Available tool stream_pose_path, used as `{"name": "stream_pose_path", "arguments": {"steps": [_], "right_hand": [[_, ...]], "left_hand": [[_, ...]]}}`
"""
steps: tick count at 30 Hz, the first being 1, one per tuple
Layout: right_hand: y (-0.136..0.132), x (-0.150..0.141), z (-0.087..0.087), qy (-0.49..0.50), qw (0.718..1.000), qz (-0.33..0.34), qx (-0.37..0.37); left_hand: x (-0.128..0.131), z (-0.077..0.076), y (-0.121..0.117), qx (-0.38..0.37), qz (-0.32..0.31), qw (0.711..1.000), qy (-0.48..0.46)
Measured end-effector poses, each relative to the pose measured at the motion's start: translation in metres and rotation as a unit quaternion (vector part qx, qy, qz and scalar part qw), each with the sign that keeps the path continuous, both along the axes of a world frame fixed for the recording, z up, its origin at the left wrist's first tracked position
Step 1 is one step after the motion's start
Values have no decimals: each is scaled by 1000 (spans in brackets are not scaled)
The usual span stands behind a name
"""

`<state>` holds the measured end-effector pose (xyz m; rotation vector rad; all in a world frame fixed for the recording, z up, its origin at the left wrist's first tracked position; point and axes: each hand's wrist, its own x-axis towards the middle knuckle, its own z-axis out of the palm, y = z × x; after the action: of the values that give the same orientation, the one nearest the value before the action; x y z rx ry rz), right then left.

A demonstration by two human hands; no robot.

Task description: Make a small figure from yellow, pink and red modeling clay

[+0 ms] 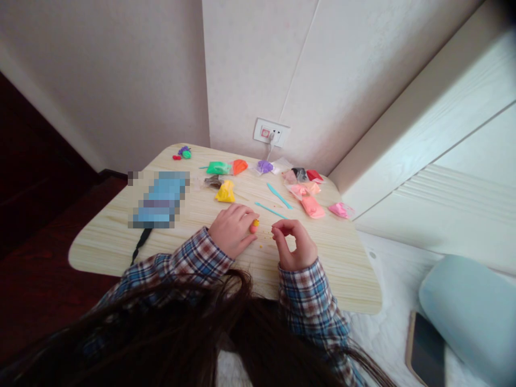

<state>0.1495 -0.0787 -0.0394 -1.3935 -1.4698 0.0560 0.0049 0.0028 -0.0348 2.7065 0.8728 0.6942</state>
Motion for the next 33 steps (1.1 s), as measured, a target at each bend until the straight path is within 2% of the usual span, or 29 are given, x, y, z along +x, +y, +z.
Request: {"name": "stream_pose_path", "arguments": {"steps": [5, 9, 12, 16, 19, 23, 26, 28, 33], "right_hand": [[1, 0, -1, 4, 1000, 6, -3], [1, 0, -2, 8, 1000, 7, -10], [1, 0, -3, 13, 1000, 8, -16], [0, 1, -2, 14, 1000, 11, -9], [-1, 0, -1, 18, 1000, 14, 0], [-1, -3, 3, 38, 999, 28, 19], [-2, -7, 8, 50, 997, 48, 25], [-2, -11, 12, 63, 996, 60, 27], [0, -19, 11, 139, 987, 74, 33]], "left_hand": [[2, 4, -3, 16, 15, 998, 55], [3, 4, -1, 11, 25, 999, 44], [3, 5, 1, -9, 11, 1000, -12], [0, 11, -2, -82, -14, 984, -160], [-2, 18, -5, -207, -32, 943, -259], [-5, 24, -7, -393, -84, 848, -344], [-8, 25, -5, -467, -113, 794, -373], [-9, 26, -4, -489, -123, 775, -381], [-10, 26, -4, -509, -143, 757, -384]]}}
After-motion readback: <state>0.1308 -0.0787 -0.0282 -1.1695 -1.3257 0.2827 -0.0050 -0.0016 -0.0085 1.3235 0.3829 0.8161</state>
